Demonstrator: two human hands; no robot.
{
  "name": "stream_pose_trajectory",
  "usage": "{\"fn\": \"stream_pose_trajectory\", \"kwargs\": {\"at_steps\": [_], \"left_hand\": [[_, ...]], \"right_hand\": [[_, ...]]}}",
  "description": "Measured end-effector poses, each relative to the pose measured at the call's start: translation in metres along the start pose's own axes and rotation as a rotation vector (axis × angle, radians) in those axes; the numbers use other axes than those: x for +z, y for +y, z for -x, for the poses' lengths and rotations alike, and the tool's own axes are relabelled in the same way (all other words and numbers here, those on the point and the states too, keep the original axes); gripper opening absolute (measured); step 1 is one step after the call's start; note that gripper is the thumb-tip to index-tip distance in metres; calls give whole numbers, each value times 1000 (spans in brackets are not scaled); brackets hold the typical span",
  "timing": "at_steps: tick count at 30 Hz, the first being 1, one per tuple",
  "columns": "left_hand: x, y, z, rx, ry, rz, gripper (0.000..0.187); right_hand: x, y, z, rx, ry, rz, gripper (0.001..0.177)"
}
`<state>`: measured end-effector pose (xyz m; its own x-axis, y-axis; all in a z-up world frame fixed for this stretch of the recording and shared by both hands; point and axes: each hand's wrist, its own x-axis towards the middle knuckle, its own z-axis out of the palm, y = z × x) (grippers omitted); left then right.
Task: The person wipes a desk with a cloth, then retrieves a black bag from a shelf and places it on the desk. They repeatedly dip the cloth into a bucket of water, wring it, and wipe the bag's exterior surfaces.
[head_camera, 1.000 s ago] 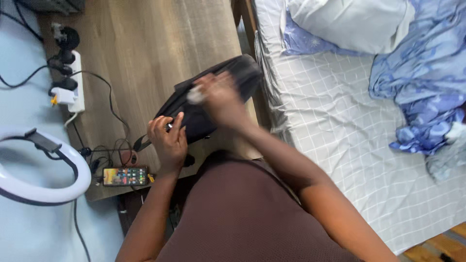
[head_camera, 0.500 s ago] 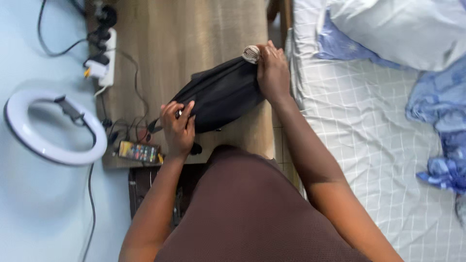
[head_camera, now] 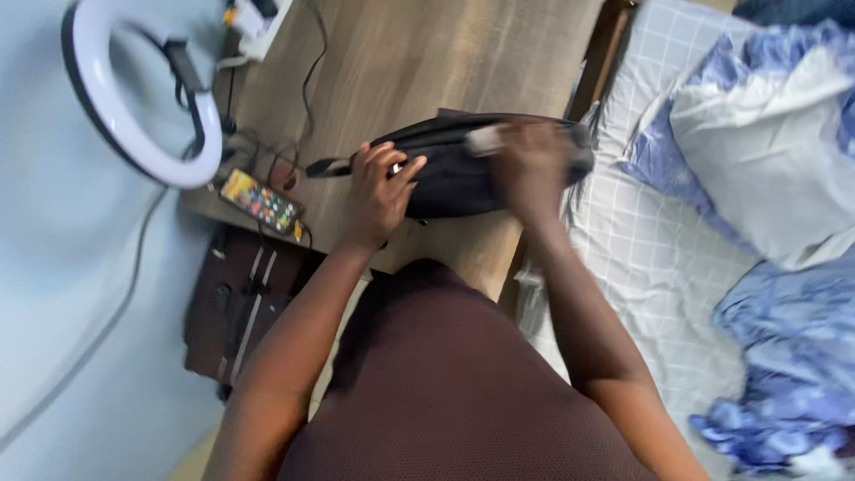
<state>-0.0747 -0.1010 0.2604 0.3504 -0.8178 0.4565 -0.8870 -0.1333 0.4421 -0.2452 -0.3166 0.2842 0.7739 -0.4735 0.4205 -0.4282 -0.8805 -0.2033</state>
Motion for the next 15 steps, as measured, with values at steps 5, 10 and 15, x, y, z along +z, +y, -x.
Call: {"fn": "stream_pose_trajectory", "kwargs": {"at_steps": [5, 10, 15], "left_hand": [[3, 4, 11, 10, 59, 54, 42], [6, 2, 16, 34, 53, 96, 35], [-3, -1, 19, 63, 2, 143, 27]], "right_hand": [[-42, 22, 5, 103, 79, -113, 18], [0, -54, -12, 45, -74, -94, 11], [17, -58, -26, 834, -342, -1100, 13]]}}
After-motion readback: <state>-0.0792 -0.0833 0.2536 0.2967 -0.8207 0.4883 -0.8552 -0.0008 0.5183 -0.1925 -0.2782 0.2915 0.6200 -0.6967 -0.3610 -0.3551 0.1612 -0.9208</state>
